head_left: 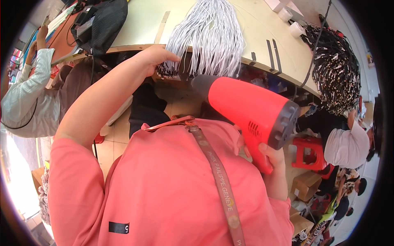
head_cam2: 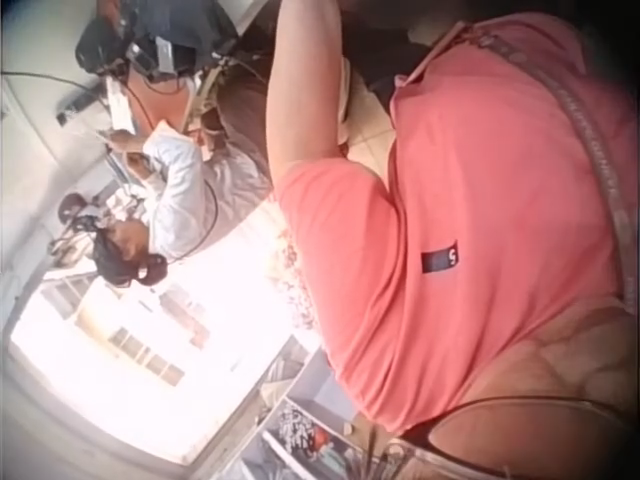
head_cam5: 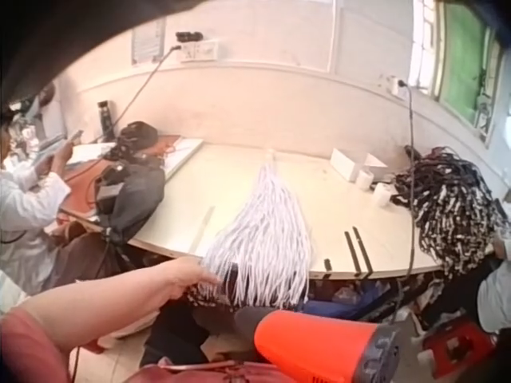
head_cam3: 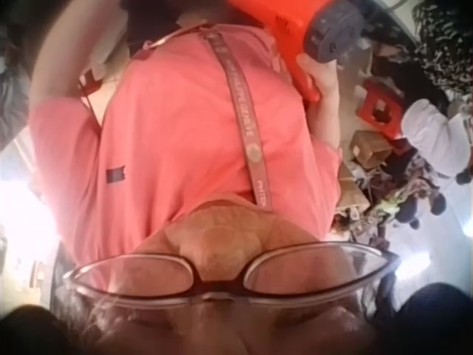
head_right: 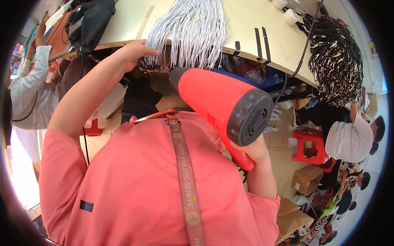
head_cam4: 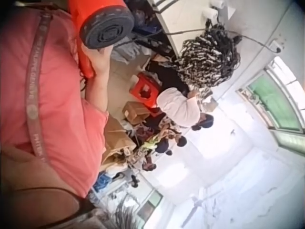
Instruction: Applying heat using a heat gun to a bundle of white wires on a workbench to process or shrink them.
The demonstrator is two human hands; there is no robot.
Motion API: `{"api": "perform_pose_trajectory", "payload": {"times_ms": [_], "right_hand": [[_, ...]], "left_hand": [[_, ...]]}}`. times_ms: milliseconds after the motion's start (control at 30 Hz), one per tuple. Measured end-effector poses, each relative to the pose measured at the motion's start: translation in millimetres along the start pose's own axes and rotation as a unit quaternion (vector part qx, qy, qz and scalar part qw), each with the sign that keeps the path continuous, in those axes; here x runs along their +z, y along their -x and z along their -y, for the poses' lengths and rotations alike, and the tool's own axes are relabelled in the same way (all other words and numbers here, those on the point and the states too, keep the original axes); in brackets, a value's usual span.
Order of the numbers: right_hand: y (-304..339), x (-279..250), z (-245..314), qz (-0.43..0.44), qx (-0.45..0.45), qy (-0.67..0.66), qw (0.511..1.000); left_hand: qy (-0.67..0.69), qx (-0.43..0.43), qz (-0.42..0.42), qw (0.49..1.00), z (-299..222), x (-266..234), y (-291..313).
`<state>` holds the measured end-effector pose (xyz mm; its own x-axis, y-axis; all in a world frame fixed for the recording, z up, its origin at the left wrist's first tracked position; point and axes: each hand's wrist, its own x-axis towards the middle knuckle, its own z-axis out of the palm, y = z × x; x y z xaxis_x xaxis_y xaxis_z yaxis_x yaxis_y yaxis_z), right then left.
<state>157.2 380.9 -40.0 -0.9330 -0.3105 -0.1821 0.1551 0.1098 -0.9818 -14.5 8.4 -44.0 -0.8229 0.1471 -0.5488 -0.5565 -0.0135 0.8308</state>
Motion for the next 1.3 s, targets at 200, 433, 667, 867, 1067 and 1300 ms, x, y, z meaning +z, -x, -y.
{"api": "perform_pose_trajectory", "payload": {"times_ms": [200,433,667,867,1067,1300], "right_hand": [[6,-10,-14,-0.023,-0.023,0.024,0.999],[15,-16,-10,0.029,0.022,0.047,0.998],[19,-6,6,-0.022,-0.022,0.007,0.999],[14,18,49,-0.003,0.031,-0.134,0.991],[9,30,59,0.011,0.018,-0.201,0.979],[5,34,61,0.023,0.022,-0.172,0.985]], "left_hand": [[-0.137,0.233,-0.195,0.943,28,5,21],[-0.207,0.16,-0.06,0.963,5,48,51],[-0.261,0.047,-0.041,0.963,-7,51,6],[-0.261,0.101,-0.031,0.96,-10,49,-4],[-0.264,0.066,0.019,0.962,-21,44,4],[-0.25,0.065,0.04,0.965,-23,39,4]]}}
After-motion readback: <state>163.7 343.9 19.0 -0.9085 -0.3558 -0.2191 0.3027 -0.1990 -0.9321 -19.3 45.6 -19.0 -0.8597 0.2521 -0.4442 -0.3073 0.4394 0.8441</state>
